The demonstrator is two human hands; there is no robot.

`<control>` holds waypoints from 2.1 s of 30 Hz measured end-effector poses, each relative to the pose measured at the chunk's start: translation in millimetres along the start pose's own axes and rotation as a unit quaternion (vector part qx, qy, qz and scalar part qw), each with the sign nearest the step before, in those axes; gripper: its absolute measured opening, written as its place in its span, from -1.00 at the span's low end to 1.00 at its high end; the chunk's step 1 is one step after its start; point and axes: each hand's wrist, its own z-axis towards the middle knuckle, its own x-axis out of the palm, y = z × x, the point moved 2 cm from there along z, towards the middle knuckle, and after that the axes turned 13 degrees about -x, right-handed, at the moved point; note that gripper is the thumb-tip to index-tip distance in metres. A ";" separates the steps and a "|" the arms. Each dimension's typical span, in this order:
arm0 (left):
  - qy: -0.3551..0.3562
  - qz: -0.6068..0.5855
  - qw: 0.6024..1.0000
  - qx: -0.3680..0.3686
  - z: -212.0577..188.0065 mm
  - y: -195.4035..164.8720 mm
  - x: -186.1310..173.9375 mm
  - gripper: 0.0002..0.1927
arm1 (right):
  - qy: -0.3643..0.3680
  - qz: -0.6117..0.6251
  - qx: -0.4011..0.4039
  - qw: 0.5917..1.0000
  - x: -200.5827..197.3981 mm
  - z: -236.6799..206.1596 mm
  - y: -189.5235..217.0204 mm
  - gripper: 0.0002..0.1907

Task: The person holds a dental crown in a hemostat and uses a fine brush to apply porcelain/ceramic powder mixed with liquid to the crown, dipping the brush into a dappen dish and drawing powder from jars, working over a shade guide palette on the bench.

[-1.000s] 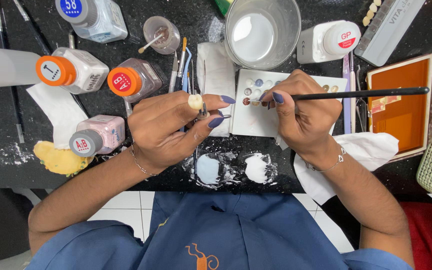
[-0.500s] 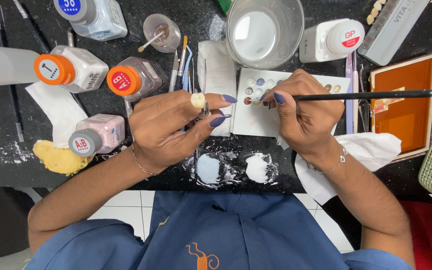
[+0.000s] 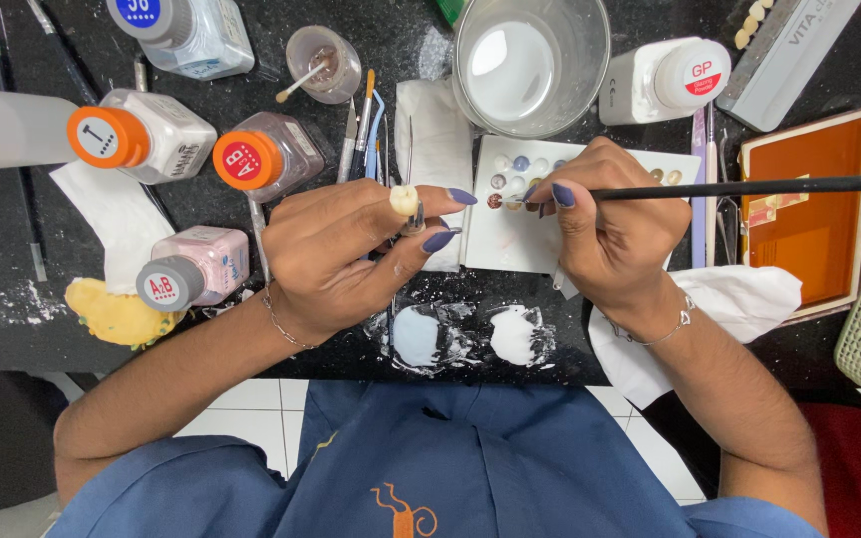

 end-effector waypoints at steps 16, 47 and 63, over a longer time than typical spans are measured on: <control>-0.014 -0.004 0.999 -0.034 -4.4 4.3 1.3 -0.81 | 0.009 0.006 -0.008 1.000 0.5 0.8 -0.4 -0.75; 0.038 0.007 0.997 0.062 -0.7 -9.8 5.5 -0.70 | -0.223 0.137 0.016 0.965 -41.6 -43.5 8.0 -0.74; 0.102 -0.085 0.988 0.082 -2.0 -4.7 11.0 -0.62 | -0.001 0.164 0.141 0.976 -72.7 29.4 88.7 -0.68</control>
